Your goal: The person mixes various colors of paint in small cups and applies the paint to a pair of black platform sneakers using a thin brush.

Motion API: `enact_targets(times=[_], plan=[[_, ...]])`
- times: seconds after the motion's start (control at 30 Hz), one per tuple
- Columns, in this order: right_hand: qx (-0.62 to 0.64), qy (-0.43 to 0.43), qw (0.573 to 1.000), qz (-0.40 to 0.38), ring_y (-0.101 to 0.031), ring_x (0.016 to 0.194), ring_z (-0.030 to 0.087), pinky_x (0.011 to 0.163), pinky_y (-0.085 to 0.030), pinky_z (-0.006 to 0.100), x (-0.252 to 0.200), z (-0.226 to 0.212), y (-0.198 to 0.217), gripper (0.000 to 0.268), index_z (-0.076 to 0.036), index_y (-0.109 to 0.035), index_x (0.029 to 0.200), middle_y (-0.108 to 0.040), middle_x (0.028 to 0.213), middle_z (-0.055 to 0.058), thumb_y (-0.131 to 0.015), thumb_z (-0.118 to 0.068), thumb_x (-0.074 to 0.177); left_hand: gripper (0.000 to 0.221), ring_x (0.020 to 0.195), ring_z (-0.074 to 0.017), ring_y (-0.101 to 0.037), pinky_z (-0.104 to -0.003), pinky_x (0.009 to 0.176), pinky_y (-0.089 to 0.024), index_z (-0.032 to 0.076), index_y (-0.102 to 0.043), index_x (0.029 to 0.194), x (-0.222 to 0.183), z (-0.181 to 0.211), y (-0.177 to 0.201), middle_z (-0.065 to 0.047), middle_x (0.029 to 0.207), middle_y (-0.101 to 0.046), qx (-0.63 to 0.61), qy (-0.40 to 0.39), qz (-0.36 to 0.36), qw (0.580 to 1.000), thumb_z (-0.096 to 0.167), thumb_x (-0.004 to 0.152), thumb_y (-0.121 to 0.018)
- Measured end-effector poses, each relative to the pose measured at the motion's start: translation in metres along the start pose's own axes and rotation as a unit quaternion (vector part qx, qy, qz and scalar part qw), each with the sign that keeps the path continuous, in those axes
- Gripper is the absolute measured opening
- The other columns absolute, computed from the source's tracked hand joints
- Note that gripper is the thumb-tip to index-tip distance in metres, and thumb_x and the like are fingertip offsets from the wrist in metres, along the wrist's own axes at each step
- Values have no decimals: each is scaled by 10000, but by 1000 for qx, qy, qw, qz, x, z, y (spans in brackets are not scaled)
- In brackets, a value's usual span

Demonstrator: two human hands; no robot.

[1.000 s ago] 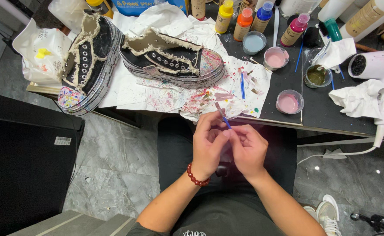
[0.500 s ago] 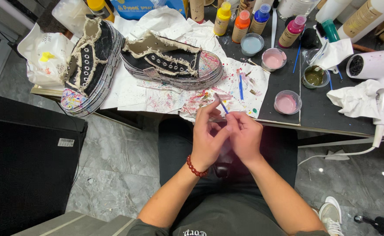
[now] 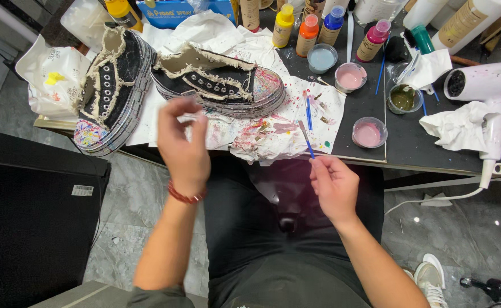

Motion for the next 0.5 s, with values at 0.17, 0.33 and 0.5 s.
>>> enact_targets(times=[0.17,0.33,0.5], plan=[[24,18,999,-12,-511,548,59,484,-393,208,-7,-4,12,143,69,-676,1038,-619,743,40,-639,-65,1001,262,904,-289,-757,-404,815,-593,19,-635,1171,121,-15,5,-178,979,-768,292,16,-107,950,228,1019,-678],[36,16,999,-27,-507,544,73,489,-381,215,-10,-7,16,152,90,-670,1031,-622,749,55,-630,-55,1006,469,892,-513,-650,-561,786,-515,-9,-590,1186,153,-42,-22,-313,943,-677,459,91,-217,857,442,1060,-553],[55,-9,997,-47,-506,550,78,502,-390,221,-14,-5,17,156,94,-678,1039,-626,754,65,-627,-49,998,398,902,-469,-678,-529,841,-519,9,-716,1011,158,-75,-40,-265,908,-709,456,105,-187,864,388,994,-597]])
Point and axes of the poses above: each hand's wrist, its own x-axis towards the middle knuckle, its own y-axis out of the back of the hand, z = x × y, the point moved 2 cm from there along x, towards the middle knuckle
